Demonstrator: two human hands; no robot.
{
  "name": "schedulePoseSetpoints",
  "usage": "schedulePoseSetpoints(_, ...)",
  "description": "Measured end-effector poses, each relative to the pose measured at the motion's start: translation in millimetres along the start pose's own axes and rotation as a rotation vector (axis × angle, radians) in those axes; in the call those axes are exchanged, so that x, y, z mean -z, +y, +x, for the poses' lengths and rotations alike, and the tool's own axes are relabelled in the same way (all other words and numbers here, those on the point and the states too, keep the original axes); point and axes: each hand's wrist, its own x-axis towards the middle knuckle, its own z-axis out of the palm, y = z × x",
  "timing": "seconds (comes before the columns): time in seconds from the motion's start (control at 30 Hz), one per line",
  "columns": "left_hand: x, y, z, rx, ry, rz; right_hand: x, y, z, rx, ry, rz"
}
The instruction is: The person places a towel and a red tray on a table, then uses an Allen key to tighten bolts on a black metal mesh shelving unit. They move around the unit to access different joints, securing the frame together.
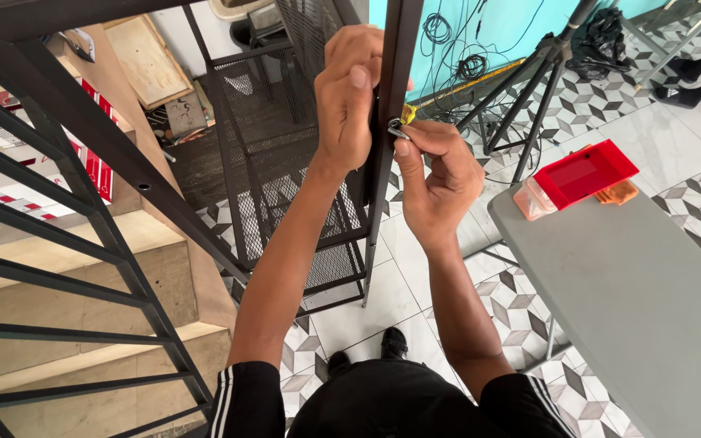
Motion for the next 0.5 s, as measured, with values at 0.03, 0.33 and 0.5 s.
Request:
schedulePoseSetpoints(0.03,1,2,2,0.002,-0.019,-0.019,0,0,-1,0.012,0.015,-0.012)
schedulePoseSetpoints(0.33,-8,-6,3,-0.007,-0.002,-0.085,-6,-3,8,0.2,0.062,-0.264)
schedulePoseSetpoints(0.5,-8,-8,1,-0.023,0.006,-0.066,-5,-15,12,0.271,0.035,-0.449)
